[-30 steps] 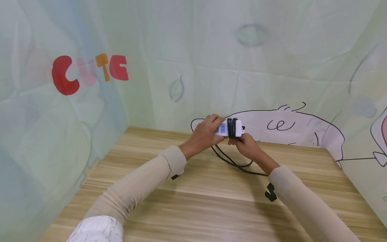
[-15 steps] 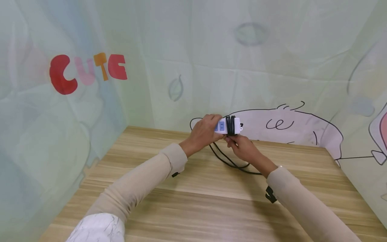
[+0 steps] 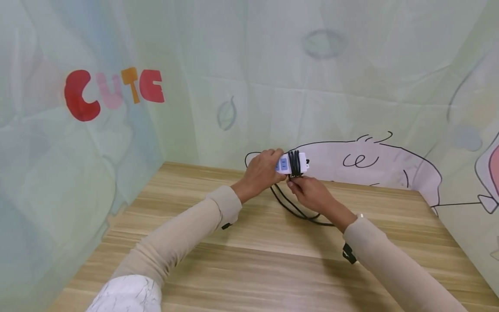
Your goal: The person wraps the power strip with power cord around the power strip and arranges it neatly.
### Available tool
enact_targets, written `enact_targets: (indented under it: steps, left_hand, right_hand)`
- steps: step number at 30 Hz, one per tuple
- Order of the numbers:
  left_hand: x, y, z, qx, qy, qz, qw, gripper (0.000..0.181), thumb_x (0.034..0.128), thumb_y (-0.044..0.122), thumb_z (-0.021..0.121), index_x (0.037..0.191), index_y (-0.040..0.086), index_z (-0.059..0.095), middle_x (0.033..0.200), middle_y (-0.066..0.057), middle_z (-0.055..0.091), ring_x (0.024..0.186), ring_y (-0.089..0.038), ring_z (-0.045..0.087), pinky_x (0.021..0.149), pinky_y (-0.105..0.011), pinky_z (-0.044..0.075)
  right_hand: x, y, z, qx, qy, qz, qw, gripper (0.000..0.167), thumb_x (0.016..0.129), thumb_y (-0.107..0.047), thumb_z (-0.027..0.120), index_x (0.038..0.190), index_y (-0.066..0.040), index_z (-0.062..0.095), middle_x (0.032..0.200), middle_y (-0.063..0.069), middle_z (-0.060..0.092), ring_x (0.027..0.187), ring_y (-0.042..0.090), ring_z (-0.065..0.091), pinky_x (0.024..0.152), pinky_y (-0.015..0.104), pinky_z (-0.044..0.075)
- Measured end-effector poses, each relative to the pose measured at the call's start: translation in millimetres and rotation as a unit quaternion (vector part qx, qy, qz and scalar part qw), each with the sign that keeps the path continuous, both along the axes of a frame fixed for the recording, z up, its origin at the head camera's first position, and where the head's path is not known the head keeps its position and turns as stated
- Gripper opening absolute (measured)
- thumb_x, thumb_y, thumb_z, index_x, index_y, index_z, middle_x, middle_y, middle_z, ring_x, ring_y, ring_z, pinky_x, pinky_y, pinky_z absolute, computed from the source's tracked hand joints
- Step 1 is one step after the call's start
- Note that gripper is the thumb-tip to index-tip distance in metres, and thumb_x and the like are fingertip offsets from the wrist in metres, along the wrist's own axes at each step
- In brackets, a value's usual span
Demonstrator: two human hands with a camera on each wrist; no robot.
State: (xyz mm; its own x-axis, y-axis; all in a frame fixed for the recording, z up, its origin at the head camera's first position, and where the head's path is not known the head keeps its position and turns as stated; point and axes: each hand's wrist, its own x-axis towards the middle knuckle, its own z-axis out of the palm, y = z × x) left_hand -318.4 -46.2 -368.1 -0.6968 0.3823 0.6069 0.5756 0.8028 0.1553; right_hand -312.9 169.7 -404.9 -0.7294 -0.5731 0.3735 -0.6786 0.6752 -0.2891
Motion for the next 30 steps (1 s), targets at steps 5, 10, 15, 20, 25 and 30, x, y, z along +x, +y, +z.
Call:
enact_targets:
  steps: [5,10,15,20,25,30]
  left_hand:
    - [-0.1,-0.5,-0.4,-0.014,0.002,0.02,0.9997,0.047,0.0867,0.021,0.094,0.121,0.004,0.068,0.098,-0.015,0.077,0.082,-0.029,0.074,0.066,-0.041,0.063]
    - [-0.7,-4.6,1.1,-0.02,-0.012,0.039,0.9989,0.05,0.0865,0.022,0.097,0.124,0.004,0.069,0.102,-0.015,0.078,0.086,-0.03,0.074,0.069,-0.043,0.065]
    - [-2.2,-7.6,1.9,-0.026,-0.014,0.04,0.9988,0.05,0.0878,0.022,0.096,0.125,0.003,0.068,0.103,-0.016,0.077,0.087,-0.031,0.074,0.07,-0.044,0.065]
    - [-5.1,-8.2,0.7,-0.041,-0.011,0.046,0.9981,0.048,0.0899,0.023,0.095,0.126,0.004,0.068,0.104,-0.015,0.078,0.088,-0.03,0.074,0.07,-0.043,0.065]
    - [-7.4,-8.6,-0.1,-0.047,-0.012,0.05,0.9976,0.048,0.0912,0.023,0.094,0.127,0.004,0.068,0.106,-0.015,0.078,0.089,-0.029,0.074,0.071,-0.042,0.066]
    - [-9.1,-9.3,-1.4,-0.049,-0.008,0.054,0.9973,0.048,0.091,0.022,0.094,0.127,0.004,0.068,0.106,-0.015,0.078,0.089,-0.03,0.075,0.071,-0.043,0.066]
  right_hand:
    - [3.2,0.5,-0.3,0.023,0.015,0.012,0.9996,0.021,0.113,-0.013,0.063,0.099,-0.004,0.075,0.08,0.004,0.069,0.07,0.015,0.057,0.069,0.04,0.053]
    - [6.7,0.5,-2.0,0.027,0.023,0.044,0.9984,0.021,0.114,-0.013,0.064,0.1,-0.003,0.076,0.082,0.003,0.07,0.072,0.013,0.058,0.071,0.04,0.055]
    - [8.3,0.6,-1.3,0.011,0.029,0.054,0.9981,0.02,0.113,-0.011,0.065,0.1,-0.002,0.077,0.082,0.003,0.071,0.073,0.013,0.059,0.072,0.041,0.057]
    - [7.1,2.8,0.0,0.002,0.005,0.045,0.999,0.022,0.114,-0.013,0.064,0.102,0.0,0.078,0.084,0.005,0.072,0.074,0.013,0.06,0.073,0.041,0.056]
    - [5.7,6.7,1.6,0.0,-0.02,0.023,0.9995,0.024,0.115,-0.018,0.064,0.107,-0.003,0.08,0.094,0.007,0.079,0.078,0.014,0.062,0.077,0.04,0.056]
    - [5.2,11.0,2.5,0.007,-0.022,0.017,0.9996,0.023,0.114,-0.02,0.065,0.11,-0.005,0.082,0.1,0.008,0.083,0.081,0.014,0.065,0.078,0.041,0.058]
